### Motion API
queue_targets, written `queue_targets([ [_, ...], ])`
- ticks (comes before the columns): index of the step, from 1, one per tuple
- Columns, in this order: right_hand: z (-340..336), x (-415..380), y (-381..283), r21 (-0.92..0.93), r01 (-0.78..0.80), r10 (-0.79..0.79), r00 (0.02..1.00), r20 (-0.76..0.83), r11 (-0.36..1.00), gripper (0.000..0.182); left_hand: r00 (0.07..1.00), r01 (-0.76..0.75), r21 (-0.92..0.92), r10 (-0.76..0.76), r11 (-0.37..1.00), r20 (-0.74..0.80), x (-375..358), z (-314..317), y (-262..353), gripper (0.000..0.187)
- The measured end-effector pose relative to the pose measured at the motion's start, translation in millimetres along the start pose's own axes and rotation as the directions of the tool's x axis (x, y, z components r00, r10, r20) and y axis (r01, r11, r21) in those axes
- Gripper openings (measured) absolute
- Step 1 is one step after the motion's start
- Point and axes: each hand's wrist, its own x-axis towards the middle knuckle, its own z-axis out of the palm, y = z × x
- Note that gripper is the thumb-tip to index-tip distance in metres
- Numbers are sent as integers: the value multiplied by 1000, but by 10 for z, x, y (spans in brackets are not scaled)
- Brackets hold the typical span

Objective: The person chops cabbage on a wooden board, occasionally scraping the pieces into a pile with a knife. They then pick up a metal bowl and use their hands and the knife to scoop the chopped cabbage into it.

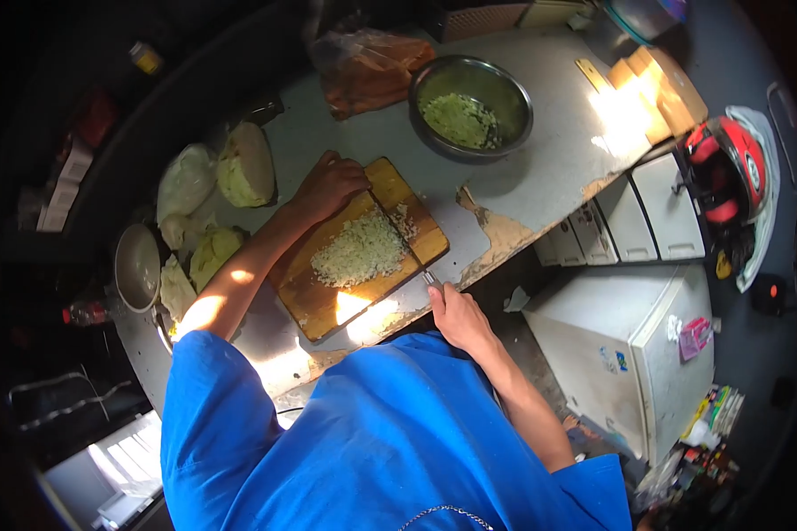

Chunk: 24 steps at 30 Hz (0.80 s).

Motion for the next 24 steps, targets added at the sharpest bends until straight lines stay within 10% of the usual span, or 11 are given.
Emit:
queue_targets([
  [6, -39, -237, -370, 116, 46, -44, 999, -21, 992, 43, 985, 53, -55, -61, 997, -159, -184, -326, 18, 19],
  [19, 376, -218, -574, -14, -35, 36, 996, 80, 999, 46, 988, 155, -88, -157, 984, -5, -671, -80, -89, 20],
  [24, 582, -202, -447, -16, -65, 66, 997, 27, 998, 46, 996, -57, 116, 49, 992, 71, -568, -185, -114, 17],
])
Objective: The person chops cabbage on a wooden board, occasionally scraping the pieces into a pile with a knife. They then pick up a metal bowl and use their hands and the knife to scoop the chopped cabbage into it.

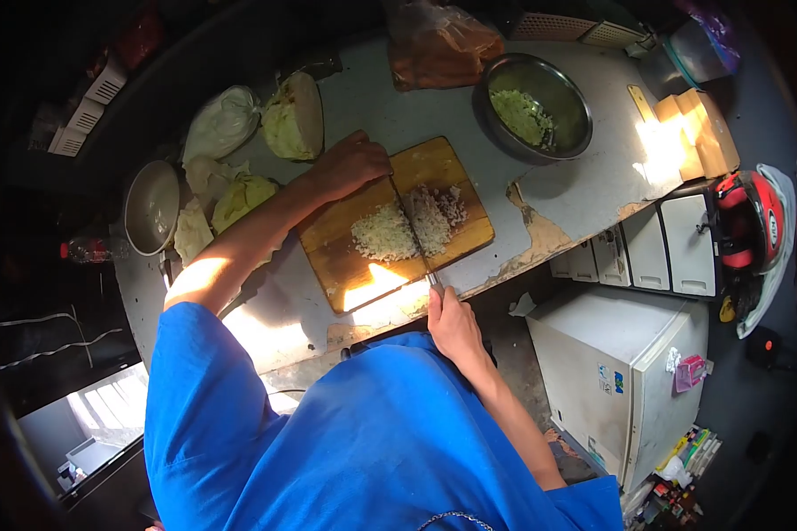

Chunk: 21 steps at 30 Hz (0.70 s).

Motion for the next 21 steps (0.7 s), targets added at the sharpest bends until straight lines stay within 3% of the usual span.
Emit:
queue_targets([
  [4, -316, -27, -70, 76, 70, -71, 997, 10, 995, 48, 994, 53, -68, -46, 996, 101, -33, -4, -39, 25],
  [6, -627, -120, -306, 61, 41, -44, 998, 51, 997, 53, 996, 79, -203, -84, 976, -16, -75, 17, -29, 22],
  [10, -874, -139, -618, 3, 18, -19, 997, 80, 1000, 54, 983, 150, -266, -173, 952, -67, -104, 4, -41, 17],
  [13, -763, -162, -704, -40, 12, -8, 996, 85, 999, 51, 987, 147, -227, -159, 963, -36, -164, -10, -37, 9],
  [19, -198, -116, -287, -112, 32, -28, 999, 29, 993, 42, 997, 67, -211, -76, 975, -32, -211, 50, -32, 14],
  [21, -32, -56, -178, -102, 40, -40, 999, -7, 994, 41, 997, 29, -128, -37, 991, -64, -219, 18, -7, 17],
])
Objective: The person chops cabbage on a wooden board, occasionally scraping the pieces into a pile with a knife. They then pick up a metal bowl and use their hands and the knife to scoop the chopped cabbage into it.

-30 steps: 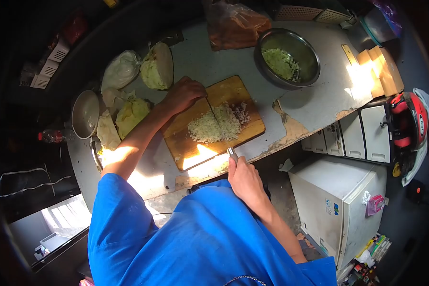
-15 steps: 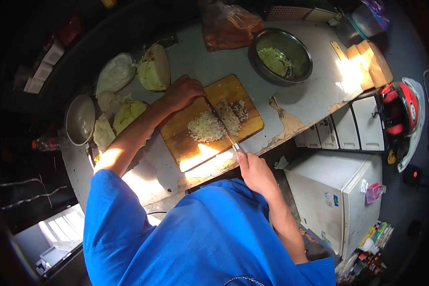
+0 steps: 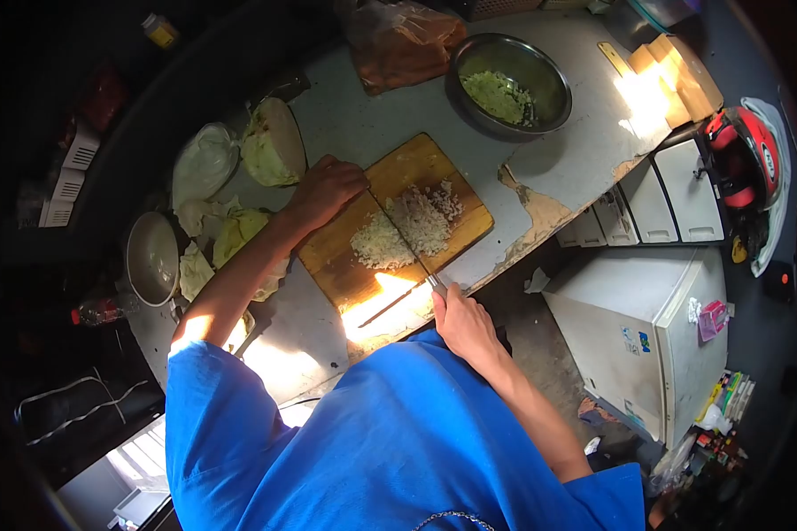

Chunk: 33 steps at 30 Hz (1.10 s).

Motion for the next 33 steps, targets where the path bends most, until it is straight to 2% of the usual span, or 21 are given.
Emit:
queue_targets([
  [2, 76, -5, 35, 10, 8, -8, 999, -45, 1000, 41, 1000, -16, 27, 15, 1000, 20, 2, -18, 6, 18],
  [4, 41, -26, 32, 35, -7, 7, 1000, -13, 999, 44, 999, -33, 54, 32, 998, 25, 57, -51, 7, 19],
  [5, 14, -13, 59, 33, -9, 9, 1000, -27, 999, 44, 996, -50, 60, 46, 997, 73, 91, -80, -23, 19],
  [7, -79, 1, 77, 142, 10, -15, 999, 33, 990, 49, 991, -70, 61, 62, 996, 119, 150, -116, -55, 20],
  [9, -322, -43, -14, 156, -33, 20, 997, 80, 987, 51, 996, -23, -78, 30, 997, 85, 195, -109, -82, 19],
  [10, -488, -78, -102, 168, -70, 49, 990, 129, 983, 53, 996, -25, -87, 32, 996, 88, 196, -93, -72, 19],
  [12, -658, -82, -223, 135, -80, 65, 991, 113, 988, 55, 998, 42, -135, -36, 990, 50, 212, -95, -86, 21],
  [14, -790, -57, -328, 72, -63, 54, 992, 117, 995, 56, 998, 47, -137, -40, 989, 57, 154, -5, -117, 20],
  [18, -668, -31, -244, 27, -66, 62, 990, 126, 997, 54, 999, 33, -133, -31, 991, 20, 88, 57, -110, 17],
  [22, -171, 5, 11, -13, -84, 85, 993, 80, 996, 47, 998, -29, -119, 23, 992, -53, 85, 88, -69, 18],
  [24, -61, 16, 54, 12, -82, 81, 994, 76, 997, 43, 997, -72, -45, 71, 996, -23, 95, 83, -72, 18],
  [31, -142, 22, 78, 29, -43, 42, 998, 35, 999, 48, 988, -99, 36, 94, 994, 121, 200, -79, -93, 20],
  [33, -464, -80, -140, 34, -70, 67, 993, 99, 997, 49, 998, -8, -121, 16, 993, 67, 123, -101, -115, 21],
])
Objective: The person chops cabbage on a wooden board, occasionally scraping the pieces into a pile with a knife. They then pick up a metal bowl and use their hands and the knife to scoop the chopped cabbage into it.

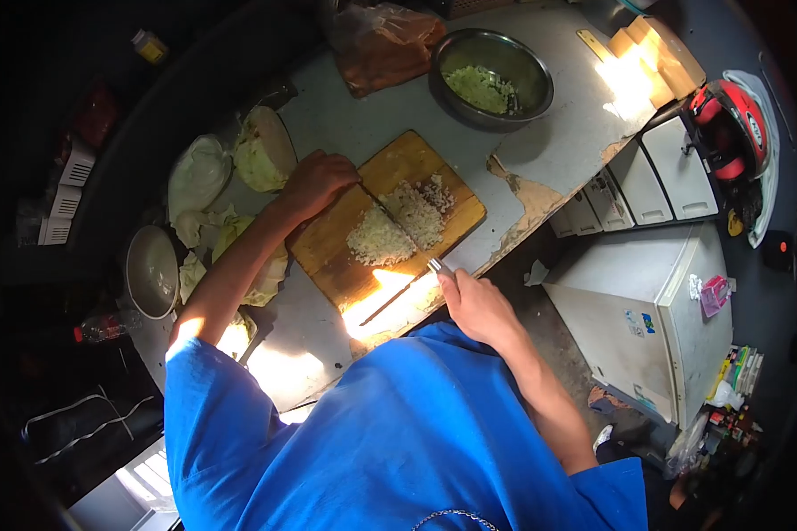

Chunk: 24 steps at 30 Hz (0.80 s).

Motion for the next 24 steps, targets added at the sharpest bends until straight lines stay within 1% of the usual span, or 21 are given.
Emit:
queue_targets([
  [1, -102, -68, -123, 1, 3, -3, 1000, -18, 1000, 52, 1000, -6, -1, 6, 1000, 12, -50, -6, 6, 21],
  [3, -186, -129, -283, 5, 3, -3, 1000, -25, 1000, 51, 998, 60, -2, -60, 998, -30, -135, -10, 40, 20],
  [5, -164, -148, -372, -50, 34, -37, 998, -47, 998, 48, 998, 49, 23, -48, 999, -36, -190, 56, 33, 20],
  [7, -59, -114, -320, -63, 44, -48, 997, -59, 997, 45, 998, 48, 49, -46, 998, -47, -221, 52, 22, 19],
  [9, 127, -47, -180, -86, 51, -57, 996, -67, 995, 42, 999, 31, 45, -31, 999, 9, -226, 68, 12, 19],
  [10, 257, -6, -81, -98, 52, -60, 995, -81, 994, 41, 999, 38, 41, -38, 998, 6, -232, 78, 13, 19],
  [12, 457, 53, 46, -115, 56, -66, 994, -89, 992, 41, 998, -48, 84, 52, 995, -42, -248, 92, 18, 21],
  [14, 608, 81, 103, -37, 58, -62, 993, -98, 998, 40, 999, -43, 92, 44, 995, -15, -227, 93, 28, 22],
  [15, 591, 71, 75, -20, 40, -41, 996, -81, 999, 42, 999, -44, 104, 44, 994, 7, -207, 81, 29, 22],
  [19, 488, 96, 121, 0, 26, -26, 998, -52, 1000, 47, 995, -96, 114, 97, 989, -4, -128, 18, 3, 20],
  [21, 305, 105, 128, 51, 52, -52, 999, -12, 997, 52, 998, -45, 49, 43, 998, 48, -76, -3, -36, 19],
  [22, 176, 58, 37, 57, 49, -49, 999, -7, 997, 52, 998, -45, 46, 43, 998, 55, -97, -7, -25, 19],
  [24, -121, -76, -215, 99, 35, -36, 999, 14, 995, 55, 1000, 23, 4, -23, 1000, -20, -88, -34, -27, 20],
])
